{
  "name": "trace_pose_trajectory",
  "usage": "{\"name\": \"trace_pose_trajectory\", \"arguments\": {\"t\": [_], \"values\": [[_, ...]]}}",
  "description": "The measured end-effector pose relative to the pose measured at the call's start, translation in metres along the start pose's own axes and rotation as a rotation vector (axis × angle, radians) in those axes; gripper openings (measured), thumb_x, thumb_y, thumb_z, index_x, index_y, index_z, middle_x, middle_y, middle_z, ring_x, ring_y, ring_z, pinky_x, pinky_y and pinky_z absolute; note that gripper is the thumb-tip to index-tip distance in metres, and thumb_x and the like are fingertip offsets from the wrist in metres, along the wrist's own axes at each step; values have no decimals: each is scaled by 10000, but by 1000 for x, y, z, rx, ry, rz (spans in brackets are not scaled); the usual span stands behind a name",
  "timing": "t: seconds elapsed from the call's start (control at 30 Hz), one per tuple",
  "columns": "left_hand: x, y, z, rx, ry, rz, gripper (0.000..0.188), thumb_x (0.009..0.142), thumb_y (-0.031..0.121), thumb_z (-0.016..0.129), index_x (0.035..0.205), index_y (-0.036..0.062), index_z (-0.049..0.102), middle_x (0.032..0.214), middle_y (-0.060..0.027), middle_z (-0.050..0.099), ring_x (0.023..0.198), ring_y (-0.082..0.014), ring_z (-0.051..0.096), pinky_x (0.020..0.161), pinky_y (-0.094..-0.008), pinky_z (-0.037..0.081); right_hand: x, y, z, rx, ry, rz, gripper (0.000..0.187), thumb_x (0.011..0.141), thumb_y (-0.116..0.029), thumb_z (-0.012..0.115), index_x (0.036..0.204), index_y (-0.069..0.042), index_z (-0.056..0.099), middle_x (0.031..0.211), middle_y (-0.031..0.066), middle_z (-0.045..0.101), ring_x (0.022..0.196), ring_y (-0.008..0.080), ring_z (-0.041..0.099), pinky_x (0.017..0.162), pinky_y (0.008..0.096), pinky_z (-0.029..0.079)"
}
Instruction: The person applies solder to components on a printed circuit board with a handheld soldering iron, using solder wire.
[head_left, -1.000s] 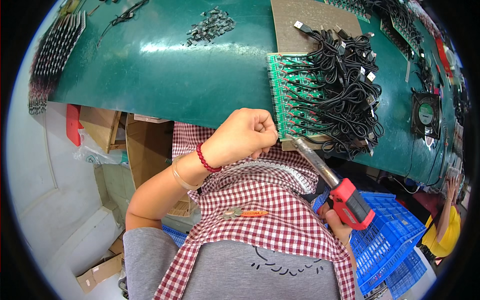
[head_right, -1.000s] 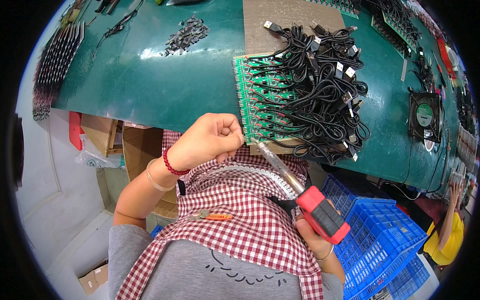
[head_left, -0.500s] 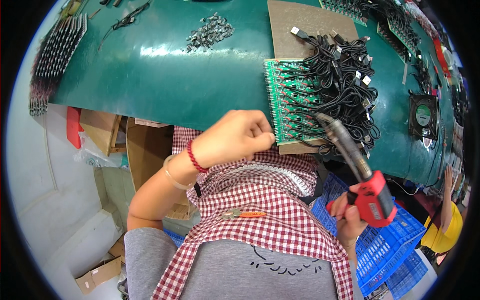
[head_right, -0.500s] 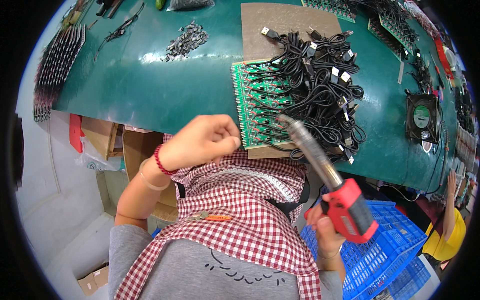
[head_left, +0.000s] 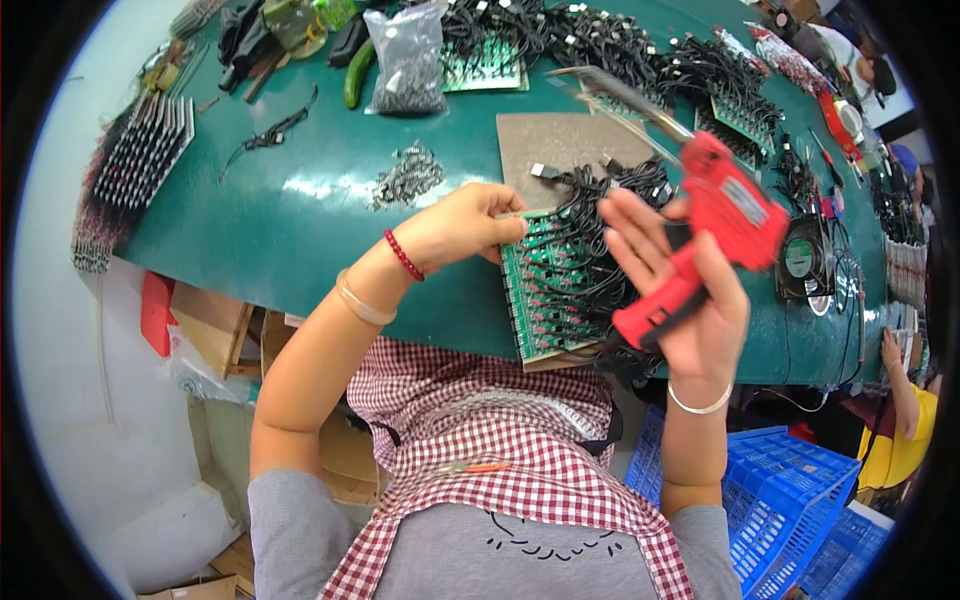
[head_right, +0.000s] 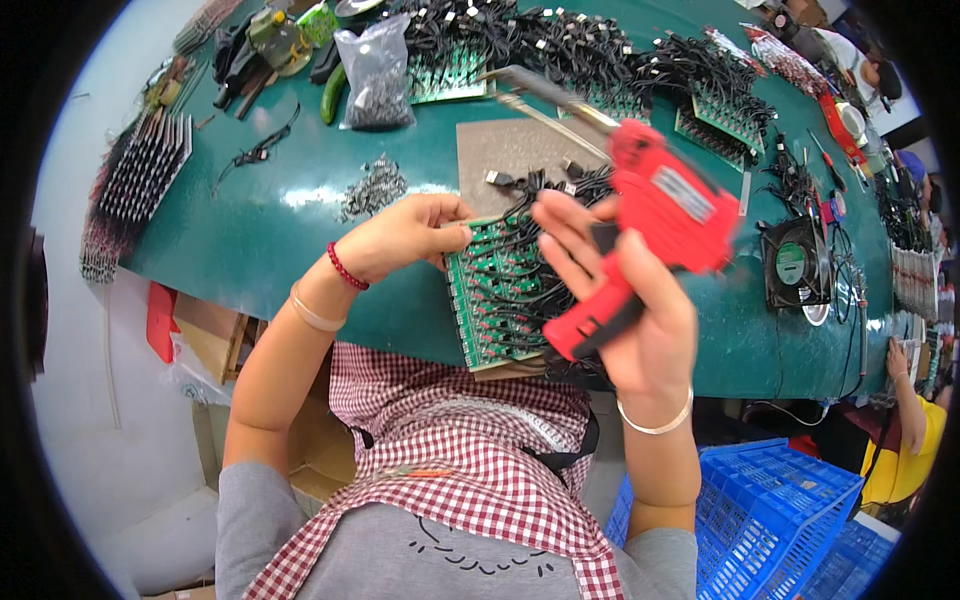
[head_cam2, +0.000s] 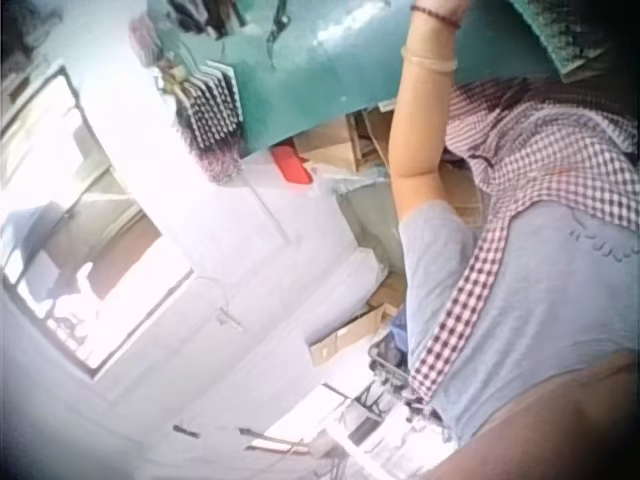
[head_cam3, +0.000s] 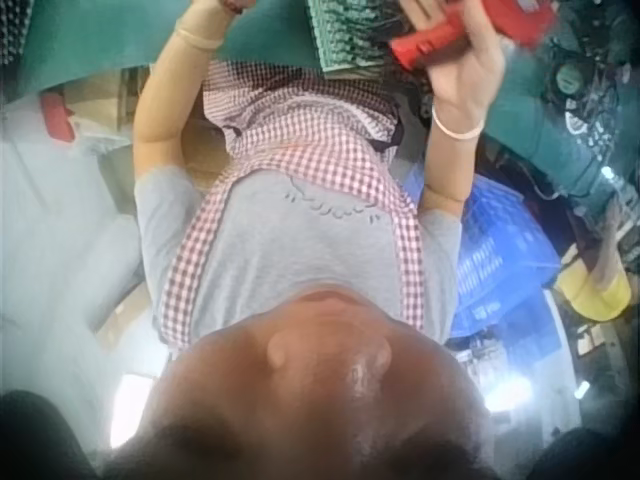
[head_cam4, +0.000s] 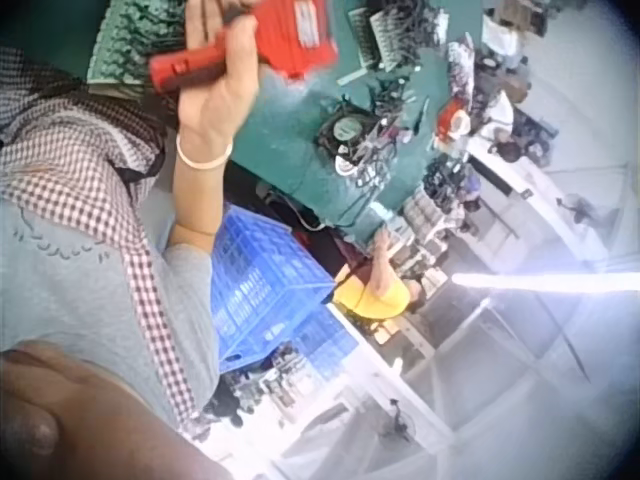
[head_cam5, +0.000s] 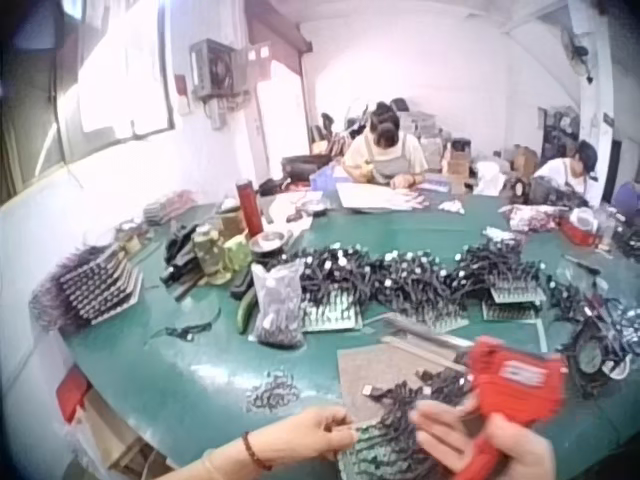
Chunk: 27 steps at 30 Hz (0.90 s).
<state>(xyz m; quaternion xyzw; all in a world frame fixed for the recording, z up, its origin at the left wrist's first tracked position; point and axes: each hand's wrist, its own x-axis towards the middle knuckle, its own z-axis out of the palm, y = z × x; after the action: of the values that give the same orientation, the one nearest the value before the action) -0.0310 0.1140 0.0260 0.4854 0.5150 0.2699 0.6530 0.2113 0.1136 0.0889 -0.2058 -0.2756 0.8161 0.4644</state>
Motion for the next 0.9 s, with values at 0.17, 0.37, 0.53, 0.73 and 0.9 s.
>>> {"name": "trace_pose_trajectory", "arguments": {"t": [0.17, 0.37, 0.53, 0.73, 0.9], "values": [[4, 1, 4, -121, 31, -80, 180, 858, 154, 568, 991, 35, 586, 868, 3, 618, 754, -78, 579, 674, -231, 485, 36, 28, -14, 108, 8, 153, 299, 893, -194, 522, 1129, -17, 471, 1287, 244, 444, 1260, 317, 387, 1052, 426, 292], [5, -5, 2, -363, 13, -36, 76, 844, 94, 557, 901, 46, 567, 835, 25, 591, 739, -56, 555, 669, -204, 454, 41, 31, -21, 222, 10, 150, 300, 885, -195, 536, 1124, -26, 469, 1291, 260, 429, 1256, 349, 382, 1044, 461, 311], [7, -6, -4, -333, -53, 11, 113, 847, 112, 574, 929, 36, 563, 815, 28, 590, 705, -52, 533, 639, -198, 427, 43, 32, -24, 290, 33, 146, 276, 880, -190, 539, 1098, -36, 468, 1289, 289, 416, 1246, 381, 388, 1032, 482, 330], [9, -15, -4, -386, -119, 85, 181, 843, 176, 612, 939, 31, 561, 808, 28, 589, 741, -54, 544, 668, -210, 441, 45, 32, -25, 339, 5, 148, 270, 874, -201, 547, 1080, -41, 478, 1293, 294, 408, 1242, 405, 382, 1024, 510, 337], [1, 5, -1, -209, 41, -36, 144, 847, 153, 579, 907, 22, 568, 786, 3, 598, 688, -86, 593, 624, -233, 508, 46, 27, -27, 407, -9, 146, 252, 869, -210, 554, 1053, -46, 506, 1296, 292, 408, 1246, 405, 377, 1026, 532, 326]]}}
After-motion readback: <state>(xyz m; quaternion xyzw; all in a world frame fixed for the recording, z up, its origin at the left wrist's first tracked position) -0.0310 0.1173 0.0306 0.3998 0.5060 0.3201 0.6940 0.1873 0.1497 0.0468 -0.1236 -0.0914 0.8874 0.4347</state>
